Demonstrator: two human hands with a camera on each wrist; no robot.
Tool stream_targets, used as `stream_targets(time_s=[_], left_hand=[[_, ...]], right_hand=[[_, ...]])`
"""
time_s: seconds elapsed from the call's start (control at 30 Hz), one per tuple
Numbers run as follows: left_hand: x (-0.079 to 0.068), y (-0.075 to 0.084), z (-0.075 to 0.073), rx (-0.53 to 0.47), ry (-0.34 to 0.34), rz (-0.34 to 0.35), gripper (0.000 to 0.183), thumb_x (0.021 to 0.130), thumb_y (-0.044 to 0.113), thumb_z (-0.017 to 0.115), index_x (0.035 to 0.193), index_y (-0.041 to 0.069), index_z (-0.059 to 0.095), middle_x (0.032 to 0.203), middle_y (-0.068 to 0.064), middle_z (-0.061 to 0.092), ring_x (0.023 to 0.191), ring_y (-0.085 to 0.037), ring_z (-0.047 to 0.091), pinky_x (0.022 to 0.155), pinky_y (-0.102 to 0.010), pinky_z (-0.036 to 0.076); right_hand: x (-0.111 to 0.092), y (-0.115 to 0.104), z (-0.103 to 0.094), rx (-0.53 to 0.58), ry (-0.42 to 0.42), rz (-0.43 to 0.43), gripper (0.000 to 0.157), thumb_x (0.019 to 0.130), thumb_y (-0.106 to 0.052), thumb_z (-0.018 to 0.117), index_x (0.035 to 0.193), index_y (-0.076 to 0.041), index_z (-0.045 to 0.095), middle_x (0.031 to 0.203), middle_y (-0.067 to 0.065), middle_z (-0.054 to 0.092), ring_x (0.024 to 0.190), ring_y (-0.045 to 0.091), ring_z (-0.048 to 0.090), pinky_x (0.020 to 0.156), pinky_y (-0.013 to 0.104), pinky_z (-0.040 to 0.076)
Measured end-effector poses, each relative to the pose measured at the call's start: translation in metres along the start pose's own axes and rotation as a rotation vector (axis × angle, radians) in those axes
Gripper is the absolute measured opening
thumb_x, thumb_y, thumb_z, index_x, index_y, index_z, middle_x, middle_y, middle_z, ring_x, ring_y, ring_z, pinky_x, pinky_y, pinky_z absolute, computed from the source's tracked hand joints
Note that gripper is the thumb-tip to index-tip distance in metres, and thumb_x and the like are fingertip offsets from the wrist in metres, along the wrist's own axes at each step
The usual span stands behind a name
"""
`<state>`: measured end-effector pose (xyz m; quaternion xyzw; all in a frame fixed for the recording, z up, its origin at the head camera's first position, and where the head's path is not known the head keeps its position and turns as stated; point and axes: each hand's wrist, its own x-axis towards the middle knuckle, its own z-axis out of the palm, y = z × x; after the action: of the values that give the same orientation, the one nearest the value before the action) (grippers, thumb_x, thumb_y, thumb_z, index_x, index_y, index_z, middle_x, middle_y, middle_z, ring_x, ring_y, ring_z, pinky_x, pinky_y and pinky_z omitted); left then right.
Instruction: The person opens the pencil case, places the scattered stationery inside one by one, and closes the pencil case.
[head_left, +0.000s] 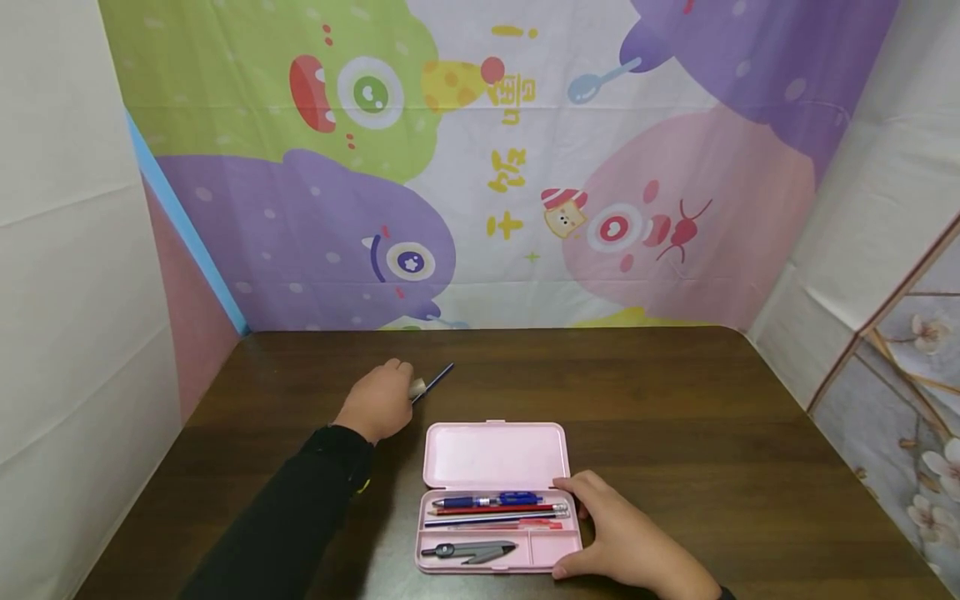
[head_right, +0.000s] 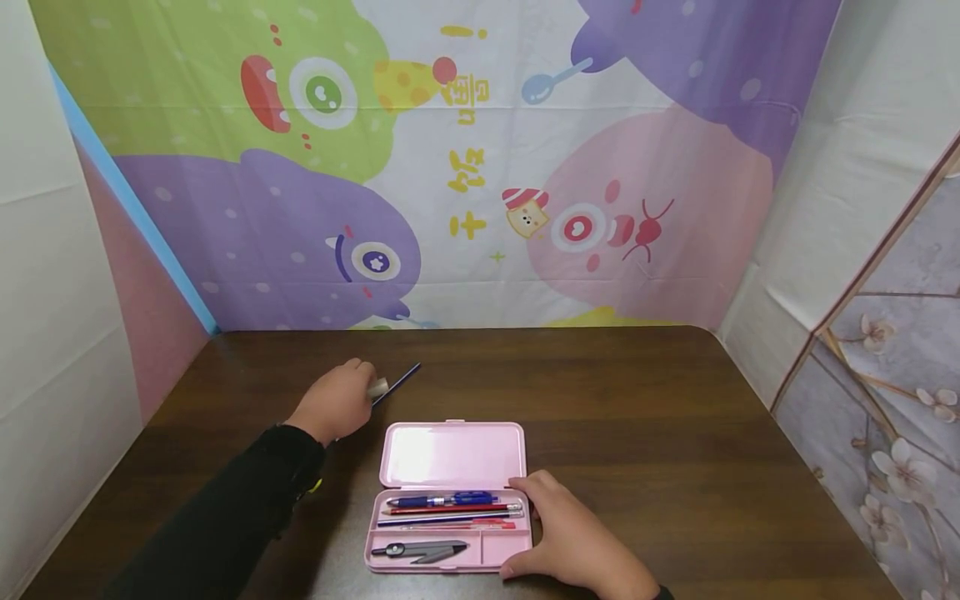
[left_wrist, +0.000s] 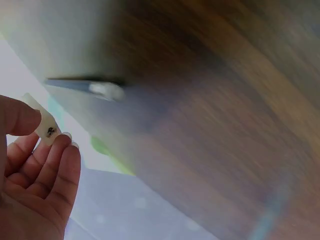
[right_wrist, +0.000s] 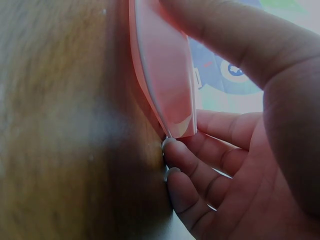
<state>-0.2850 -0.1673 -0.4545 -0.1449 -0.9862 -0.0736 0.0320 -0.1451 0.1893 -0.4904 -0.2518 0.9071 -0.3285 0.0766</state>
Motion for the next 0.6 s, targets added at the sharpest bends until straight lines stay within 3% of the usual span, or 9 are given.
stream_targets(time_s=[0.33,0.47,0.6], left_hand=[[-0.022,0.05,-0.015,-0.178,0.072,0.056,0.017,0.085,0.015,0.063,0.101,0.01,0.06,0.089,0.002,0.054,0.075,-0.013,0.053,0.075,-0.033,0.05],[-0.032,0.076,-0.023,-0.194,0.116,0.144,0.014,0.084,0.016,0.062,0.097,0.013,0.06,0.084,0.005,0.052,0.071,-0.011,0.049,0.07,-0.031,0.047],[-0.044,0.102,-0.026,-0.136,0.12,0.252,0.017,0.083,0.019,0.063,0.099,0.014,0.06,0.087,0.006,0.054,0.074,-0.01,0.05,0.071,-0.031,0.049]], right_hand=[[0.0,0.002,0.0,-0.008,-0.003,0.0,0.1,0.061,-0.065,0.08,0.138,-0.01,0.048,0.122,-0.005,0.049,0.099,0.01,0.052,0.085,0.03,0.048],[-0.001,0.002,0.0,-0.012,0.004,0.002,0.1,0.061,-0.064,0.081,0.138,-0.01,0.048,0.122,-0.005,0.049,0.099,0.01,0.052,0.085,0.03,0.048],[-0.001,0.003,0.0,-0.012,0.001,0.0,0.101,0.062,-0.065,0.08,0.139,-0.01,0.047,0.121,-0.006,0.049,0.099,0.009,0.052,0.085,0.03,0.048]])
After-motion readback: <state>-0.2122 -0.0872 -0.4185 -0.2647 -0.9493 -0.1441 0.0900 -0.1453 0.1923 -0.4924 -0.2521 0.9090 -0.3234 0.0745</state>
